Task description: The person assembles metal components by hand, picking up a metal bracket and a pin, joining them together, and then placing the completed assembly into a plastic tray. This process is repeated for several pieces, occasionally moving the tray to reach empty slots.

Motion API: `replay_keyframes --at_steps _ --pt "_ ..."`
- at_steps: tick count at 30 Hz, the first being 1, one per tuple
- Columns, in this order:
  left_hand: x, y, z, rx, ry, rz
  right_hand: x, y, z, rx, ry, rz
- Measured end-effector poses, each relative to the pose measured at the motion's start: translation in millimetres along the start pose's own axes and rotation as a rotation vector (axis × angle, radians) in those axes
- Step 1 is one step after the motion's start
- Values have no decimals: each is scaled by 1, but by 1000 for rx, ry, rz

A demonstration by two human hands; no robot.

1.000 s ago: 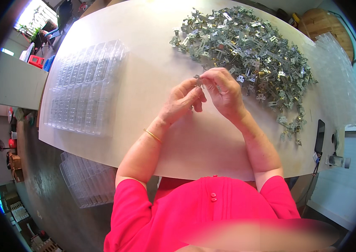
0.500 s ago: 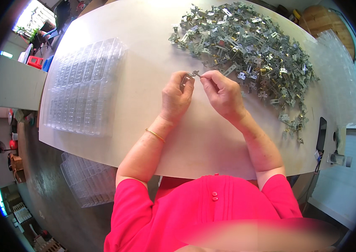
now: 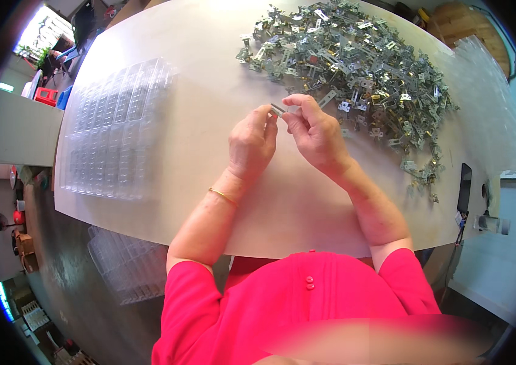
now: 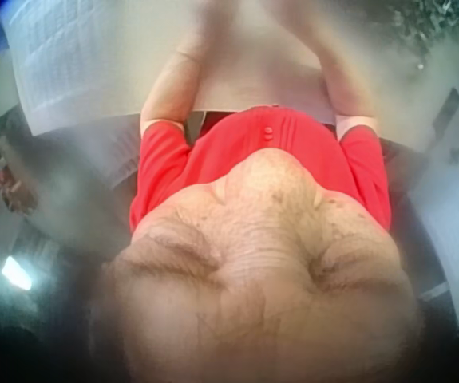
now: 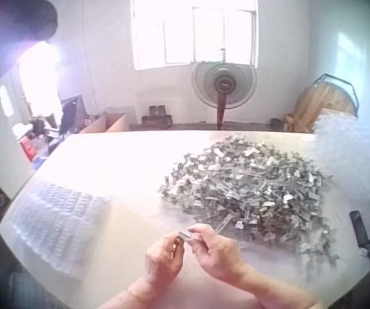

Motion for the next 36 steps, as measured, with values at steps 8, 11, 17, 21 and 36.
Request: replay_keyframes --at_steps 8,11,17,21,36 --pt "-1 -1 8 150 169 -8 -3 2 -7 -67 -154 21" --pt "1 1 17 232 175 -43 -6 2 -3 -95 -114 95" --pt "5 -5 14 -33 -58 -104 -12 6 5 2 152 147" --pt "10 -7 -20 -433 -385 -55 -9 5 8 189 219 78" --pt "10 -8 -19 -491 -552 -58 -5 1 7 243 -8 -56"
Point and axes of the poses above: each hand's wrist, its own y-axis towards the middle knuckle, its own x-axis out of the palm, z = x × y, the point moved 4 cm from there along y, towards the middle knuckle, and after that the axes turned 1 degree about -z, right-handed, at the moved point
